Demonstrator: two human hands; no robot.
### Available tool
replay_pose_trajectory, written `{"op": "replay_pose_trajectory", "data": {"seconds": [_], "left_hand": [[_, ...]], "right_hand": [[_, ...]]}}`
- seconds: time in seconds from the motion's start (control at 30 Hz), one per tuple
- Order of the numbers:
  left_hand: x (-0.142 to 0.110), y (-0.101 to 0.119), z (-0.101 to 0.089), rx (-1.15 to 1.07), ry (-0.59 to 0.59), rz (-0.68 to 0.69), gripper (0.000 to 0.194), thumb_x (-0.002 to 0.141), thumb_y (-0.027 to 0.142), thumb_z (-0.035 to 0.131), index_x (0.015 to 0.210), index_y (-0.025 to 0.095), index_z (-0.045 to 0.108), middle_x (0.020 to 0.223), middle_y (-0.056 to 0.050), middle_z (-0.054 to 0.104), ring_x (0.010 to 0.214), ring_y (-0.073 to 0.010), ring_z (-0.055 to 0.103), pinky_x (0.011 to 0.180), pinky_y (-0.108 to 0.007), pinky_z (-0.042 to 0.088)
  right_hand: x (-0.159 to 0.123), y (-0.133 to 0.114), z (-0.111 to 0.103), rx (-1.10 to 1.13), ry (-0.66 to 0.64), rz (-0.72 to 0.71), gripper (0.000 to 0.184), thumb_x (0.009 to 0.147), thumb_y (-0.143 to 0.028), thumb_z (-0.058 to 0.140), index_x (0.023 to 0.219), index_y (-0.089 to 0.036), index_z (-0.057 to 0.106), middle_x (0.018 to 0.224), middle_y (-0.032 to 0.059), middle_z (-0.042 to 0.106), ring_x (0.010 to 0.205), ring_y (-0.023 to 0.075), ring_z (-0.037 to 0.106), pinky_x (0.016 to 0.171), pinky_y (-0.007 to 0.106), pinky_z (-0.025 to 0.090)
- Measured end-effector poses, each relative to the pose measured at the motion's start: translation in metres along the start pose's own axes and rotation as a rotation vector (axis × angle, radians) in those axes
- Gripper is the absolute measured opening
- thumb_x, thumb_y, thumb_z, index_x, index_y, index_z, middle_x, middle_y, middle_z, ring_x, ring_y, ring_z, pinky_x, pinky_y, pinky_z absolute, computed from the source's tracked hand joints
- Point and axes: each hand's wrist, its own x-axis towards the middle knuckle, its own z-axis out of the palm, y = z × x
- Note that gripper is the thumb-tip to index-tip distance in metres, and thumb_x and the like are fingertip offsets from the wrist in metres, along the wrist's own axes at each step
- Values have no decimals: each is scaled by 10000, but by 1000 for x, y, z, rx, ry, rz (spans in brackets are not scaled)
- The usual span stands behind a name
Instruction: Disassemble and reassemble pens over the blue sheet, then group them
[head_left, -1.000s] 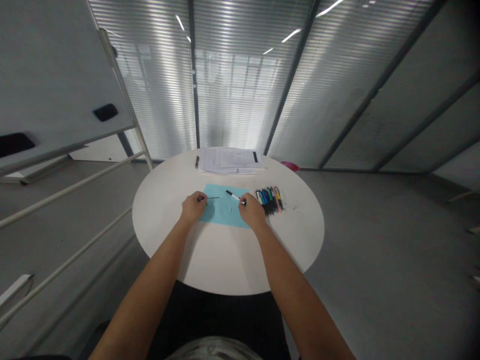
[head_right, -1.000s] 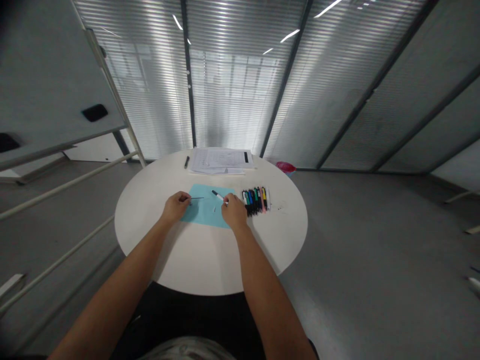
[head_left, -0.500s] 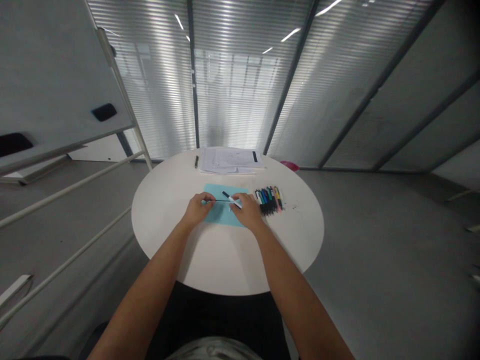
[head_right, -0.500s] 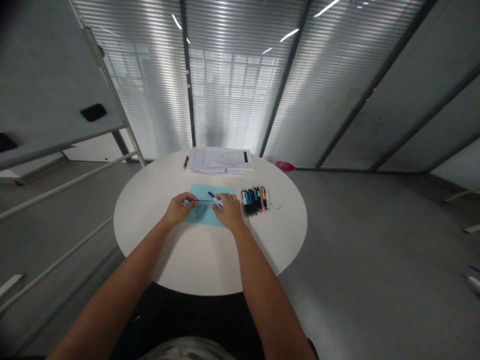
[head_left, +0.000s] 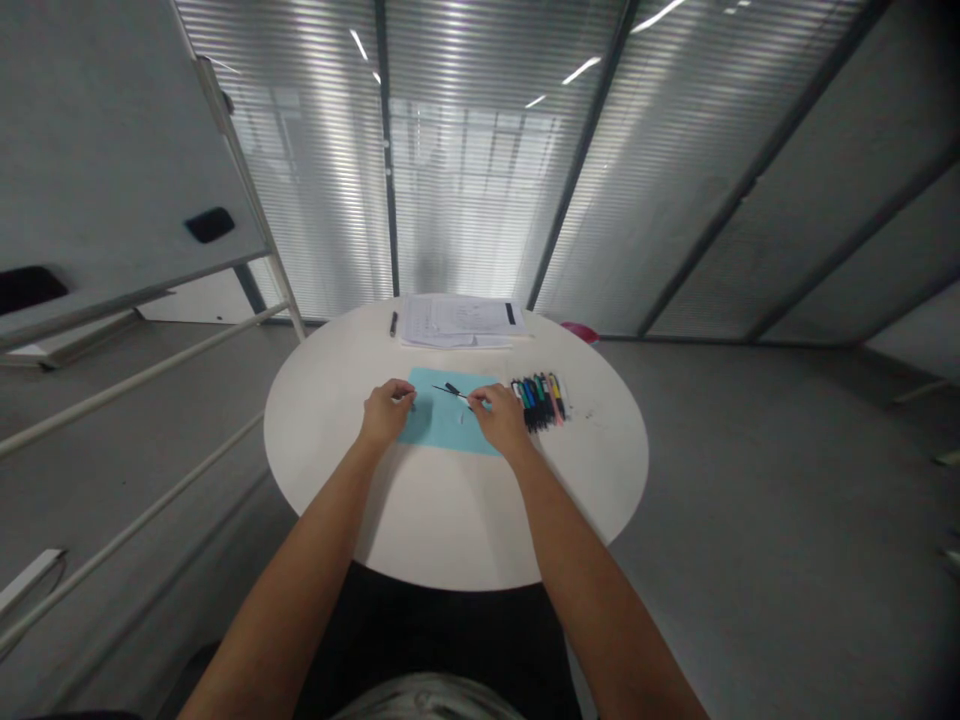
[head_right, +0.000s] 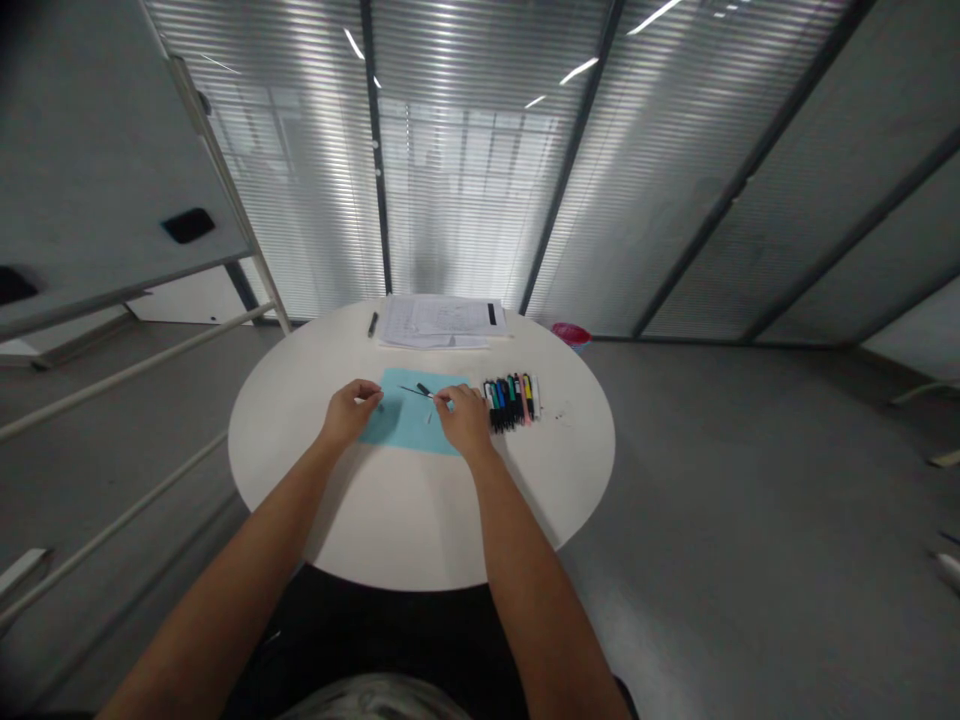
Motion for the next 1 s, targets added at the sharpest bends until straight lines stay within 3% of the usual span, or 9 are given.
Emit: {"op": "replay_pose_trajectory", "data": {"seconds": [0.27,0.5,0.63,0.77,0.87,1.0], "left_hand": [[-12,20,-2,374,-81,141,182,795,369,580,885,288,716,1014,-54,670,1027,-292,519,885,-438,354],[-19,25,5,440,-166,223,179,782,369,625,913,320,736,1115,-68,622,1096,-292,444,935,-457,276],[-17,23,4,404,-181,186,247,779,407,619,996,337,713,1105,-61,629,1082,-290,461,926,-445,292],[-7,14,-7,388,-80,77,300,868,408,451,996,300,700,1068,-72,639,1040,-287,509,880,-441,343],[-1,2,-17,466,-17,-65,319,859,353,427,1024,265,685,1057,-101,637,1012,-300,528,851,-452,374],[1,-6,-19,546,-113,-113,316,807,301,463,1025,269,690,1064,-121,628,1006,-334,534,831,-479,387]], "right_hand": [[-5,-13,-2,-196,-92,35,139,859,-304,545,865,-247,672,929,37,642,929,203,498,815,328,276],[-5,-17,-4,-205,-134,45,135,847,-297,564,873,-235,681,934,58,649,957,219,499,819,331,287],[-5,-17,-3,-195,-146,48,141,850,-292,558,897,-245,681,935,51,654,958,217,505,824,331,296],[-4,-11,-1,-175,-103,71,165,864,-281,523,924,-243,672,939,47,655,946,206,524,819,317,319],[-1,-1,1,-120,-69,101,174,863,-248,500,929,-221,659,926,42,659,906,182,551,801,285,351],[2,9,3,-62,-59,182,199,869,-231,466,924,-191,653,903,54,664,866,162,579,772,252,386]]}}
